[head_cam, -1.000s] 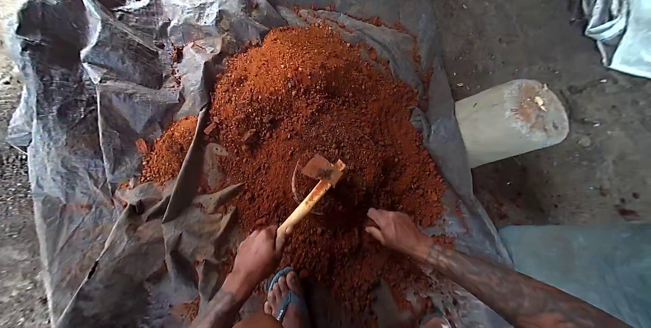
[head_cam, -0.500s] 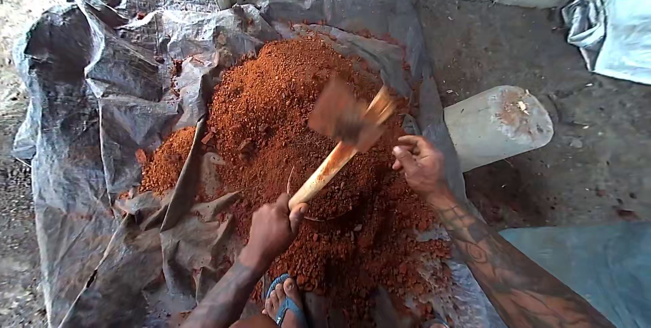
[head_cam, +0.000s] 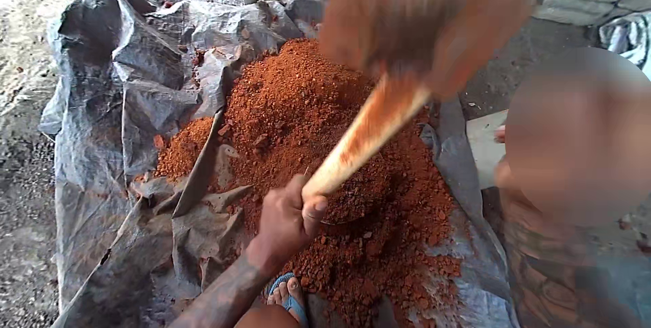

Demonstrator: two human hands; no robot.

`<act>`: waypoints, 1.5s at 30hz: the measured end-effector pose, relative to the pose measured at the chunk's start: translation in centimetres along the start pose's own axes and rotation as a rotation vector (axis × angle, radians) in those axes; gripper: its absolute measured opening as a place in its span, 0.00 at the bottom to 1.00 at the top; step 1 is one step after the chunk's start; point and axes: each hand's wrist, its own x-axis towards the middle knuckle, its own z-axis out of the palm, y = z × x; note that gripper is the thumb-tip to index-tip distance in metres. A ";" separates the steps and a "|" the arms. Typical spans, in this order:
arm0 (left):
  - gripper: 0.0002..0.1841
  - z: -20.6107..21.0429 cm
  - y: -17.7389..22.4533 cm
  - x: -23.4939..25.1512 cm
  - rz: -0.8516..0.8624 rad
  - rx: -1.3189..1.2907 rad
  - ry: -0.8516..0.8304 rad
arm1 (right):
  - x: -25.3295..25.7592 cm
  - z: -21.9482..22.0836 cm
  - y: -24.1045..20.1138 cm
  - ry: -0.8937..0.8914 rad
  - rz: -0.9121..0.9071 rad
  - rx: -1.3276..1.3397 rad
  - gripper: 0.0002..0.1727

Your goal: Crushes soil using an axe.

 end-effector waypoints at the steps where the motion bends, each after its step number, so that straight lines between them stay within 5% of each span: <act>1: 0.44 1.3 -2.0 -1.8 -0.084 0.127 -0.132 | 0.9 0.4 -1.0 0.014 -0.048 0.009 0.15; 4: 0.42 4.7 -6.8 -5.0 -0.624 0.427 -0.939 | 3.2 2.2 -2.7 0.042 -0.126 0.038 0.14; 6: 0.41 5.2 -6.7 -4.8 -0.689 0.437 -1.087 | 4.0 4.1 -3.0 0.006 -0.118 0.048 0.13; 10: 0.41 1.0 -2.5 -3.2 -0.492 0.354 -0.962 | 3.6 9.3 -3.2 -0.164 -0.097 0.114 0.14; 15: 0.37 -0.4 -2.0 -3.1 -0.058 0.292 -0.350 | 2.9 17.8 -5.3 -0.620 -0.184 0.077 0.16; 20: 0.43 2.1 -7.6 -3.8 -0.716 0.347 -1.033 | 2.2 25.5 -2.2 -0.901 -0.243 -0.069 0.15; 26: 0.43 3.0 -8.1 -4.6 -0.791 0.297 -1.054 | -5.6 35.6 8.3 -1.359 0.156 -0.577 0.27; 29: 0.43 3.2 -8.2 -4.8 -0.791 0.299 -1.050 | -10.4 37.6 12.0 -1.435 0.159 -0.733 0.30; 33: 0.42 3.1 -8.3 -4.6 -0.777 0.313 -1.052 | -12.3 35.1 12.7 -1.387 0.065 -0.701 0.14; 37: 0.41 3.0 -8.3 -5.4 -0.777 0.289 -0.996 | -6.1 26.2 9.7 -1.124 0.358 -0.436 0.15; 41: 0.38 2.0 -8.1 -8.0 -0.782 0.145 -0.855 | -2.2 14.2 9.5 -0.769 0.635 -0.545 0.15; 45: 0.40 0.1 -6.8 -8.8 -0.739 0.143 -0.622 | -6.4 8.9 10.7 -1.001 0.898 -0.603 0.21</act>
